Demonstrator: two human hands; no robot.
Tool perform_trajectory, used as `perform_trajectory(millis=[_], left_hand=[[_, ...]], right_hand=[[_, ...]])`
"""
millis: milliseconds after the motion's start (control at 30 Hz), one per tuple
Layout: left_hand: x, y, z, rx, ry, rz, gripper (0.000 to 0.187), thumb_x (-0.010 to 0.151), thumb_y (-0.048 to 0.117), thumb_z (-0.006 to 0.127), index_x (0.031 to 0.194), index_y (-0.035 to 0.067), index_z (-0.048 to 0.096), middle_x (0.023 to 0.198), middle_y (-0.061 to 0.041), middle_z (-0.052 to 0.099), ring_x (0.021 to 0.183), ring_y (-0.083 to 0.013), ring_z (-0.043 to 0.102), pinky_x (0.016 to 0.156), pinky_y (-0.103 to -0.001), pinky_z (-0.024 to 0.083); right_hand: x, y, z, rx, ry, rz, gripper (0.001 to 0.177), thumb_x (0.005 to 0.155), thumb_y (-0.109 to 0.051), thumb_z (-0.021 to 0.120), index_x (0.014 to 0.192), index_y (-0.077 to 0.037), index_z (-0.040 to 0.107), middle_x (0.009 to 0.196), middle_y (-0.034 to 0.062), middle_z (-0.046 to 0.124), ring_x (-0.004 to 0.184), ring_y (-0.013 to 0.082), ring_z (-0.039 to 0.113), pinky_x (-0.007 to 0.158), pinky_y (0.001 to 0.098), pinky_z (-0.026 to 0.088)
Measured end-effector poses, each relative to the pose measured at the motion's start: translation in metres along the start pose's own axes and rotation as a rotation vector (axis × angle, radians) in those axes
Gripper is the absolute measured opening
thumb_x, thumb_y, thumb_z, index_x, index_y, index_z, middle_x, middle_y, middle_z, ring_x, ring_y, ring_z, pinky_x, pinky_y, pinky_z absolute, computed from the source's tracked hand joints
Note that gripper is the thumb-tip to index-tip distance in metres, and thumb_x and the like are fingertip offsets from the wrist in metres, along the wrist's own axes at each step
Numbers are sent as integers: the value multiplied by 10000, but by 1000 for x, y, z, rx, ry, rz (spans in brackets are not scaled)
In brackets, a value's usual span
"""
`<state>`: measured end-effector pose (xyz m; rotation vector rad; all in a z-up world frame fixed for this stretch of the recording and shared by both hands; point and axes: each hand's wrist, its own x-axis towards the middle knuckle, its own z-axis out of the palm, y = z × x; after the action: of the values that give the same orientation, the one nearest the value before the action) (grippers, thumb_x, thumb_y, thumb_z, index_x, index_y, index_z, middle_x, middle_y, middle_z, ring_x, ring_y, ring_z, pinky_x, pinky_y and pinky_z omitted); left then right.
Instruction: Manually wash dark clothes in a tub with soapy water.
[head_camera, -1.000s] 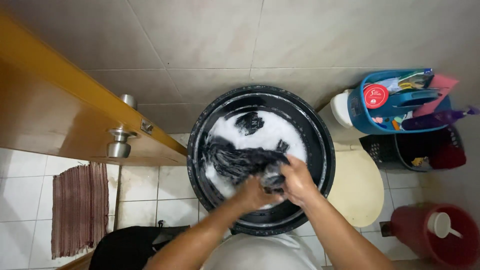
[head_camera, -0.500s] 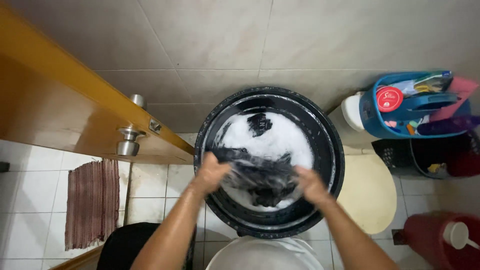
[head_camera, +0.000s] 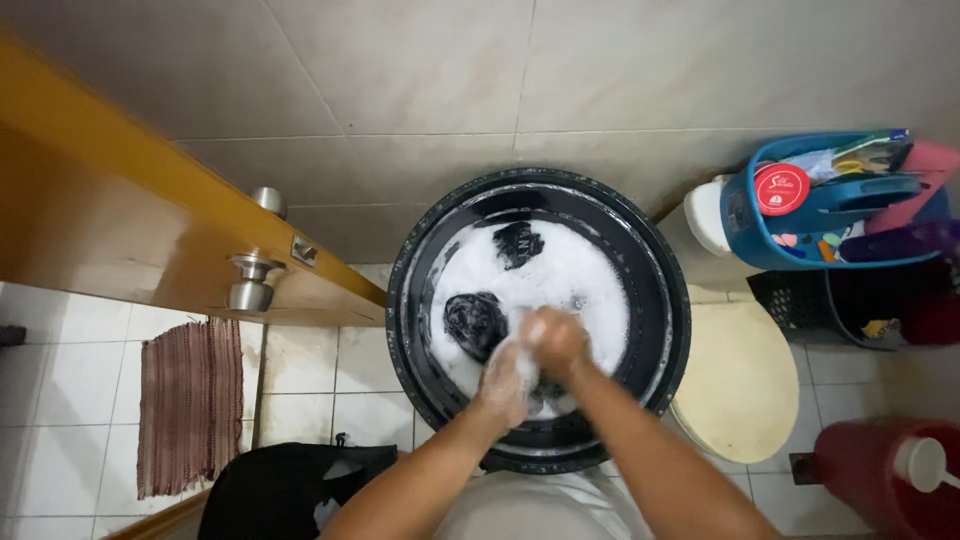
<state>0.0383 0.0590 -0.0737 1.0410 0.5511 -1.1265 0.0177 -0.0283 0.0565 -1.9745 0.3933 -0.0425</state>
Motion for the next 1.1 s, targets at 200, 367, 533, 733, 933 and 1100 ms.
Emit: perform_trajectory(millis=[200, 367, 533, 733, 933, 1100], left_hand=[[-56, 57, 26, 327, 138, -344, 373, 972, 469, 603, 1202, 176, 609, 1066, -35, 628, 994, -202, 621, 926, -412, 535], [-32, 69, -20, 1371, -515, 556, 368, 1025, 379, 560, 1167, 69, 701, 1083, -70, 681, 985, -241, 650, 888, -397, 530], [-85, 106, -12, 1623, -480, 212, 438, 812, 365, 806, 1022, -2, 692, 990, -142, 699, 883, -240, 628, 848, -445, 542], [65, 0, -100, 1539, -228, 172, 435, 1029, 402, 589, 1098, -27, 621, 1032, -179, 644, 867, -301, 622, 855, -474, 545], [-65, 109, -24, 1195, -223, 496, 503, 1019, 487, 511, 1210, 80, 737, 1137, -100, 745, 1081, -232, 693, 947, -402, 513], [-136, 177, 9, 659, 75, 270, 449, 827, 369, 651, 1191, 112, 598, 1070, -104, 737, 1020, -296, 714, 890, -485, 589]], right_hand=[[9, 30, -8, -91, -42, 449, 118, 965, -254, 596, 918, -150, 625, 822, 26, 645, 712, 195, 669, 649, 370, 616], [-4, 41, -29, -187, -176, 182, 79, 971, -199, 613, 972, -119, 614, 909, 43, 631, 776, 172, 646, 693, 363, 606], [-11, -7, -100, -448, -864, 258, 174, 938, -216, 675, 1033, -84, 736, 932, 133, 743, 843, 211, 680, 774, 343, 532], [-4, -14, -96, -163, 23, 320, 616, 879, -237, 699, 1459, -217, 492, 1166, 106, 700, 1078, 266, 689, 959, 408, 525], [-43, 178, -11, -505, -72, 61, 596, 818, -247, 644, 1407, -218, 553, 1509, 59, 493, 1393, 306, 463, 1116, 404, 362], [-48, 95, -73, -9, 100, -59, 602, 751, -118, 574, 1349, -89, 631, 1424, 113, 619, 1314, 273, 594, 1111, 359, 467]])
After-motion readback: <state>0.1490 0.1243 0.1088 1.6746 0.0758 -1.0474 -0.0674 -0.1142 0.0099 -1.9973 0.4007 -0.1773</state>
